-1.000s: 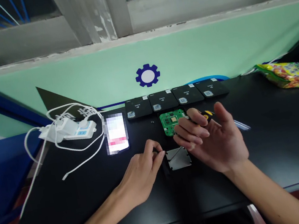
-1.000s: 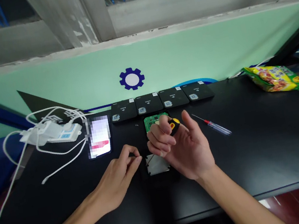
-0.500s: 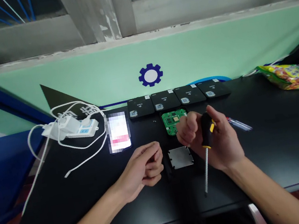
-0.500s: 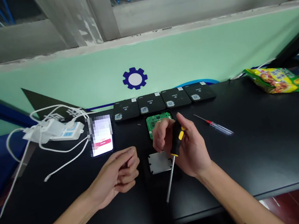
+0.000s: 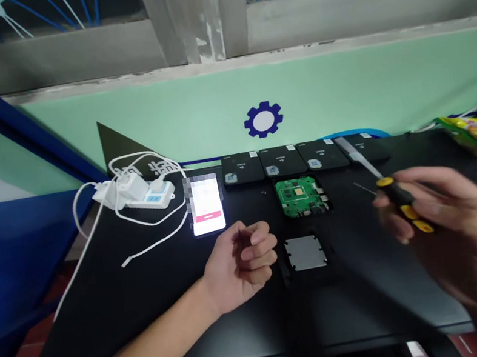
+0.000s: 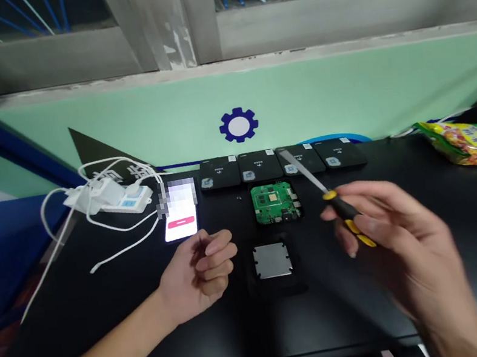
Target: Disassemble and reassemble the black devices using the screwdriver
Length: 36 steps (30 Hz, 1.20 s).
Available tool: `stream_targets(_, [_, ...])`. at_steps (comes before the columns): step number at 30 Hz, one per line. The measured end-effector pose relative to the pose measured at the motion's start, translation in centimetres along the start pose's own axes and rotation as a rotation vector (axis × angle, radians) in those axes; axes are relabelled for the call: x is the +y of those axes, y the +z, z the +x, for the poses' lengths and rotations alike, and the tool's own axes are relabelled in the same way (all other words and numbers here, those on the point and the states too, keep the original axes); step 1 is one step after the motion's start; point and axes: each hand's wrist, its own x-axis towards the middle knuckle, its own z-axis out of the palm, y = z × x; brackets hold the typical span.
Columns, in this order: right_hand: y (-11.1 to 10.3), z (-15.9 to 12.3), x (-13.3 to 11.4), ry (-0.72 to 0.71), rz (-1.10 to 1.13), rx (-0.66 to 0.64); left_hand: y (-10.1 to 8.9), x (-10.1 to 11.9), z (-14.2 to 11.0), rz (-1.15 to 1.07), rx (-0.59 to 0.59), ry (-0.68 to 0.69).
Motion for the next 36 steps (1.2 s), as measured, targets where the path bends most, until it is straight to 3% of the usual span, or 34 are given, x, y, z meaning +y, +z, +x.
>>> stream_targets(3, [-3.2,-0.9,0.2,-0.047,-0.24,0.145,0.4,-0.6,0.1,-0.078,-0.003,0.014])
stream_targets(6, [-5.9,-1.3,1.5,0.023,-0.597,0.125,0.9,-1.3,0.2,-0.169,0.049,0.03])
stream_targets(10, [-8.0,-1.0,3.6,-0.14,-1.075,0.071,0.9,-1.0,0.4,-0.144,0.111,0.106])
stream_targets(12, [-8.2,-0.7,4.4,-0.232,-1.192,-0.013,0.7,-0.4,0.4,-0.119,0.132,0.141])
stream_targets(15, [-8.0,-0.3,5.3,-0.332,-1.267,0.0,0.5,0.3,0.5,-0.142,0.071,0.16])
stream_targets(18, [-7.8,0.0,6.1,-0.308,-1.361,-0.025,0.5,-0.2,0.9,-0.163,-0.073,0.172])
stream_targets(24, [-8.0,0.6,6.9,-0.351,-1.503,-0.083,0.4,-1.7,1.6,-0.173,-0.17,0.204])
stream_targets(30, [-8.1,1.3,7.0,-0.446,-1.544,-0.107,-0.7,-1.4,1.9,-0.15,0.096,0.292])
stream_targets(33, [-7.7,1.6,6.9,-0.525,-1.609,-0.108,-1.0,-0.7,1.4,-0.139,0.072,0.28])
stream_targets(36, [-6.5,1.5,6.1,-0.623,-1.643,-0.06,-0.6,-0.6,0.7,-0.117,0.012,0.183])
